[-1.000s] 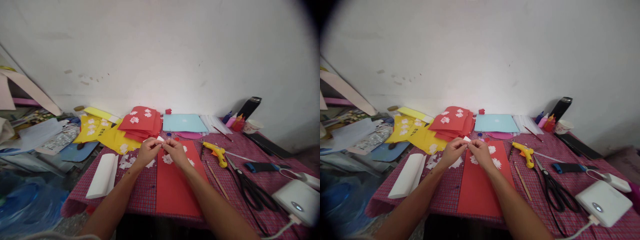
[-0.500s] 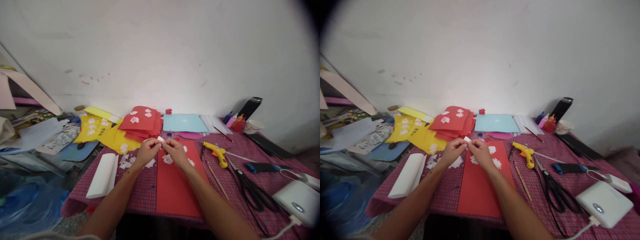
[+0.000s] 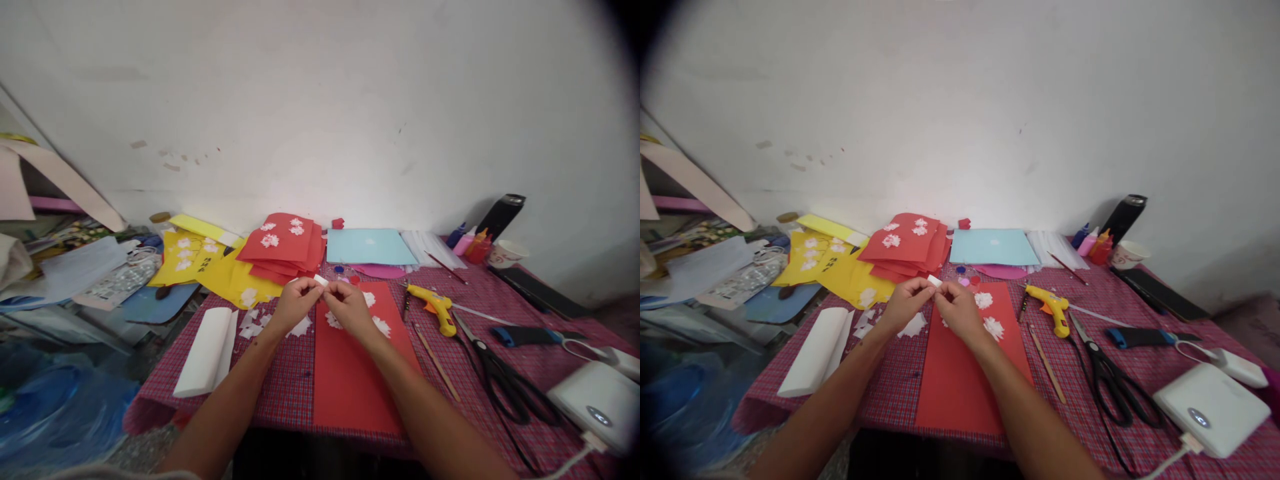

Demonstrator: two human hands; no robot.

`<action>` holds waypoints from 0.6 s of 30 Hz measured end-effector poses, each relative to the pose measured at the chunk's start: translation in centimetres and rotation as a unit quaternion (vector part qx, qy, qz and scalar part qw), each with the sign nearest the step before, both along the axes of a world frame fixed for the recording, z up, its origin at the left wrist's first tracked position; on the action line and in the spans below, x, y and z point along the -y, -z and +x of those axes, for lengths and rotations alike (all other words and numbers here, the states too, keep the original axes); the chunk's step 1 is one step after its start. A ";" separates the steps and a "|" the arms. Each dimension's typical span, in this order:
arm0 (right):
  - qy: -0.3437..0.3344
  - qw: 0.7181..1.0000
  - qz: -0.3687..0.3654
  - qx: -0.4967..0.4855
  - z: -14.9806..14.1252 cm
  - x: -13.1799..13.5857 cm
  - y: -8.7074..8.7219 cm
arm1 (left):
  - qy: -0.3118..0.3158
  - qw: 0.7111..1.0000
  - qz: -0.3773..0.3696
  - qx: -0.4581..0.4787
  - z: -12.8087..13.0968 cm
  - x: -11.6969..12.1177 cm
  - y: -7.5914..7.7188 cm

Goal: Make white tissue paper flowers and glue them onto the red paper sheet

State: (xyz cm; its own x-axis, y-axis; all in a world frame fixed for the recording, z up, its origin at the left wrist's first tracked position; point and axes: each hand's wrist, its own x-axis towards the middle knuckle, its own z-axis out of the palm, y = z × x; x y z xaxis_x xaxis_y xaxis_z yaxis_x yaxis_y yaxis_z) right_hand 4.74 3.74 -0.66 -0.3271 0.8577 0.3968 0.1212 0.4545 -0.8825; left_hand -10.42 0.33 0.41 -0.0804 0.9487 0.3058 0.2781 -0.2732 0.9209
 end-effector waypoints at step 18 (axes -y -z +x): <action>-0.012 0.986 -0.138 -0.087 0.3 -0.6 0.1 | -0.007 0.989 -0.022 0.149 0.2 -0.3 0.6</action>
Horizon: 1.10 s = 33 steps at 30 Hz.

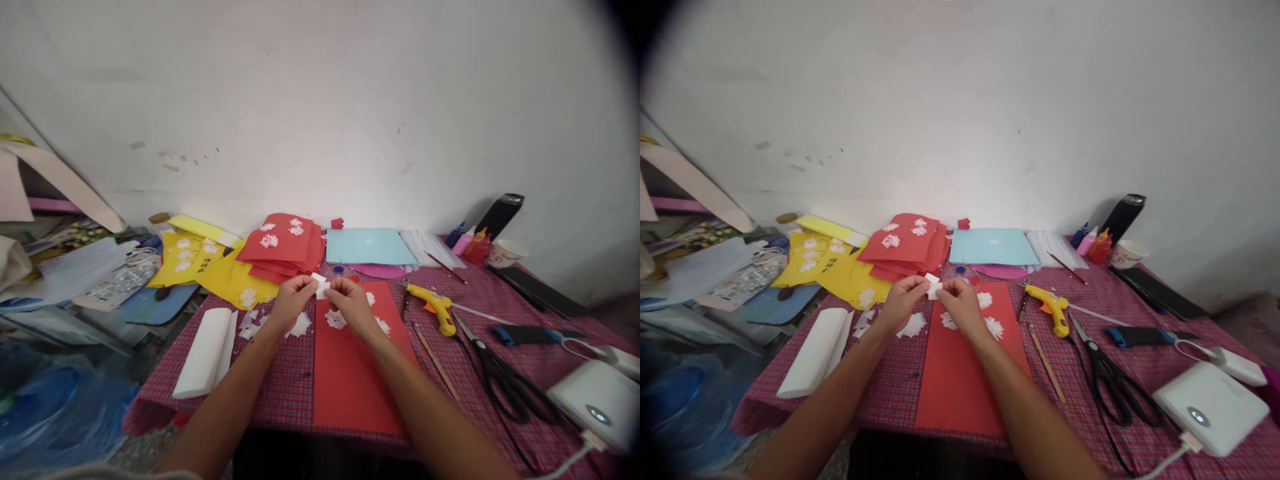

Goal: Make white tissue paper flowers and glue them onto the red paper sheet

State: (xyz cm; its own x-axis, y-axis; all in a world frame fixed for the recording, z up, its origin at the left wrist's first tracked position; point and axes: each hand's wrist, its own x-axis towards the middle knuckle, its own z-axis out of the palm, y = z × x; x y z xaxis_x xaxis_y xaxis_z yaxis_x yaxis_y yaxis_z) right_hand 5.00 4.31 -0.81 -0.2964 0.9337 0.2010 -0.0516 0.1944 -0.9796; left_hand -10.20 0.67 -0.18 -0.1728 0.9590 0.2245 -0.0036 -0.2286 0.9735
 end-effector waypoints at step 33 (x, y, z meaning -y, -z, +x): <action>0.007 1.000 -0.003 -0.022 0.2 0.1 -0.3 | 0.025 0.999 -0.011 0.022 0.0 0.0 0.1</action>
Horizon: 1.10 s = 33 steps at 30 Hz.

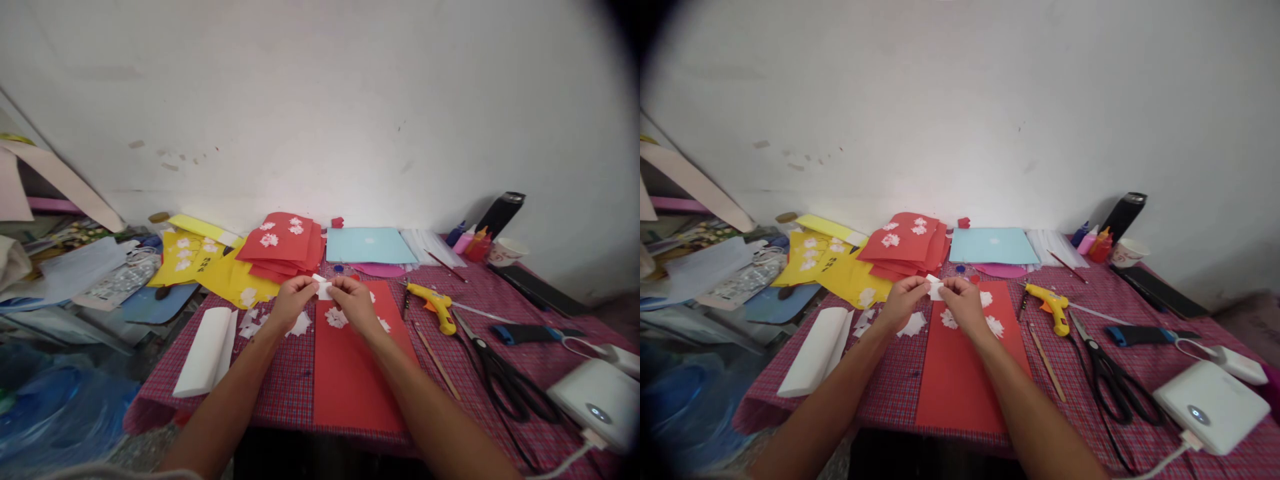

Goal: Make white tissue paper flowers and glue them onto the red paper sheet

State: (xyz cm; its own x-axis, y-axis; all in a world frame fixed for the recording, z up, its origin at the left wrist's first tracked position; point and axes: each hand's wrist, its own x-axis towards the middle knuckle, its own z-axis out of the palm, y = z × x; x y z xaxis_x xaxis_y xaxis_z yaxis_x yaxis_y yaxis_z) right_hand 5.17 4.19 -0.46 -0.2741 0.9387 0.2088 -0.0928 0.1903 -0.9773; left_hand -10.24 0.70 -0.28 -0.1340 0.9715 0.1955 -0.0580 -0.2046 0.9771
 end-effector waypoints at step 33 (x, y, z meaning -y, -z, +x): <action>-0.066 0.991 -0.110 -0.033 0.0 0.1 -0.2 | -0.030 0.998 -0.001 0.061 -0.1 -0.6 0.6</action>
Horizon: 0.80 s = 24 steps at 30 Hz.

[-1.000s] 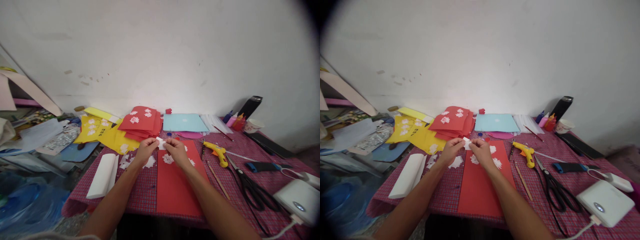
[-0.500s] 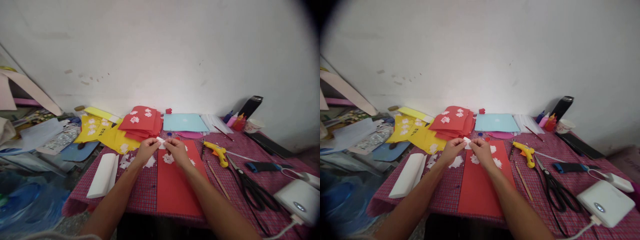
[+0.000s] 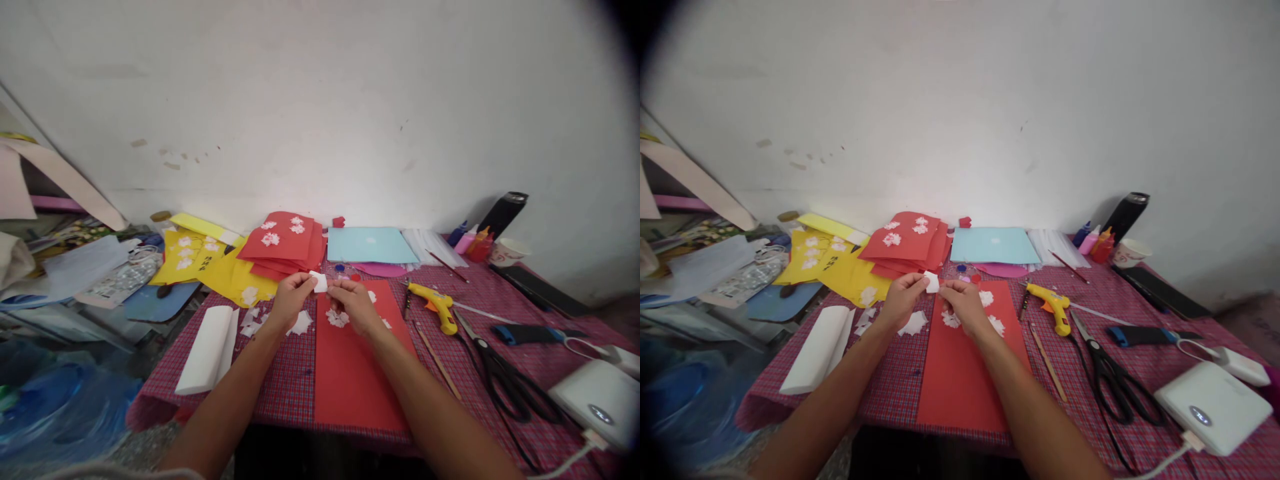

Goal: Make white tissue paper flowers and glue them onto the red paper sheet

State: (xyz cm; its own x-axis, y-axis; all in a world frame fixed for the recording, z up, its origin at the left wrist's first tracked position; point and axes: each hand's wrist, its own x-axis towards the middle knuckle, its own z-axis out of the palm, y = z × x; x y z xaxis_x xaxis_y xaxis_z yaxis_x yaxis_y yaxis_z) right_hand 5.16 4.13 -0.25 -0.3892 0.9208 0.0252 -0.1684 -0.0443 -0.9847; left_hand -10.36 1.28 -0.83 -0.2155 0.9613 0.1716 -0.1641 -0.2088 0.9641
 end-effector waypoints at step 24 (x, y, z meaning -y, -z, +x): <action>0.045 0.998 0.037 -0.040 -0.1 0.1 -0.1 | -0.010 0.996 0.011 -0.088 0.1 0.4 -0.2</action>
